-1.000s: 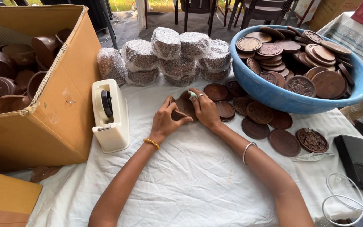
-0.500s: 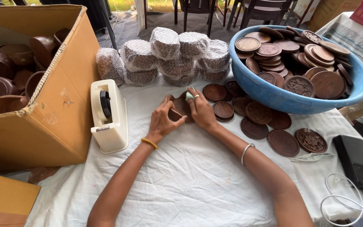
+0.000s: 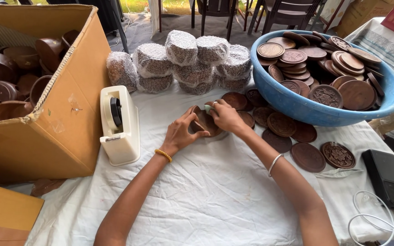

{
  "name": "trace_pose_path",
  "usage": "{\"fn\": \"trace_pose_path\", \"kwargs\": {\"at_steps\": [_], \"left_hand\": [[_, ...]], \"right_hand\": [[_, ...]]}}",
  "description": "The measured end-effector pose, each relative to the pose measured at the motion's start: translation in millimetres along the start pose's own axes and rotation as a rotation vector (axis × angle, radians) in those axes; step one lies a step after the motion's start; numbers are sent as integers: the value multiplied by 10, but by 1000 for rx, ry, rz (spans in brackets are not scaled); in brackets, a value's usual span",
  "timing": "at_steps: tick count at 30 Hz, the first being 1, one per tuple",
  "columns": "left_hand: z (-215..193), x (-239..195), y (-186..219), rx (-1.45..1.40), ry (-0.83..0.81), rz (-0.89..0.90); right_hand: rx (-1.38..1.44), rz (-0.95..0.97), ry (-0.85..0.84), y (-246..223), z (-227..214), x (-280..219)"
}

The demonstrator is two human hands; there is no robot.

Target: The person sits at a table and uses a small green pad to rub the interior and exterior surfaces of a brown wooden bowl. The person rotates the bowl and continues rubbing until the end of the clip.

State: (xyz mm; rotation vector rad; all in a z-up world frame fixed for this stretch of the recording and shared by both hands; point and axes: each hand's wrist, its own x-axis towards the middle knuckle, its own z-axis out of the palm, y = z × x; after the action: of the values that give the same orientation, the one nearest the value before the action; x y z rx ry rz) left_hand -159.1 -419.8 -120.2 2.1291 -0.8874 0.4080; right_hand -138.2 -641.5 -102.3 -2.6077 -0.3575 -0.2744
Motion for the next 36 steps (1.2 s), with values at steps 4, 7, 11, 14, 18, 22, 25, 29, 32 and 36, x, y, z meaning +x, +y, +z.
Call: {"fn": "trace_pose_path", "kwargs": {"at_steps": [4,7,11,14,18,22,25,29,32,36], "left_hand": [[-20,13,29,116,91,-39],[-21,15,19,149,138,-35],[-27,0,-33,94,41,-95],[-17,-25,-84,99,143,115],[26,-24,-114,48,3,33],[101,-12,-51,50,18,308],[130,-5,-30,101,42,309],[41,-1,84,147,36,172],[45,17,59,190,71,152],[17,1,48,175,138,166]], "right_hand": [[-289,65,18,-359,-21,-129],[-417,192,-14,-368,122,-134],[-546,132,77,-306,184,-131],[-369,177,-54,-390,-86,-131],[-239,79,-222,-188,-333,-25],[-218,-8,-306,90,-242,48],[-281,42,-194,-100,-214,-25],[-428,74,-103,-185,-163,-54],[-319,153,-162,-546,-504,-123],[-302,-382,175,-444,-533,-130]]}}
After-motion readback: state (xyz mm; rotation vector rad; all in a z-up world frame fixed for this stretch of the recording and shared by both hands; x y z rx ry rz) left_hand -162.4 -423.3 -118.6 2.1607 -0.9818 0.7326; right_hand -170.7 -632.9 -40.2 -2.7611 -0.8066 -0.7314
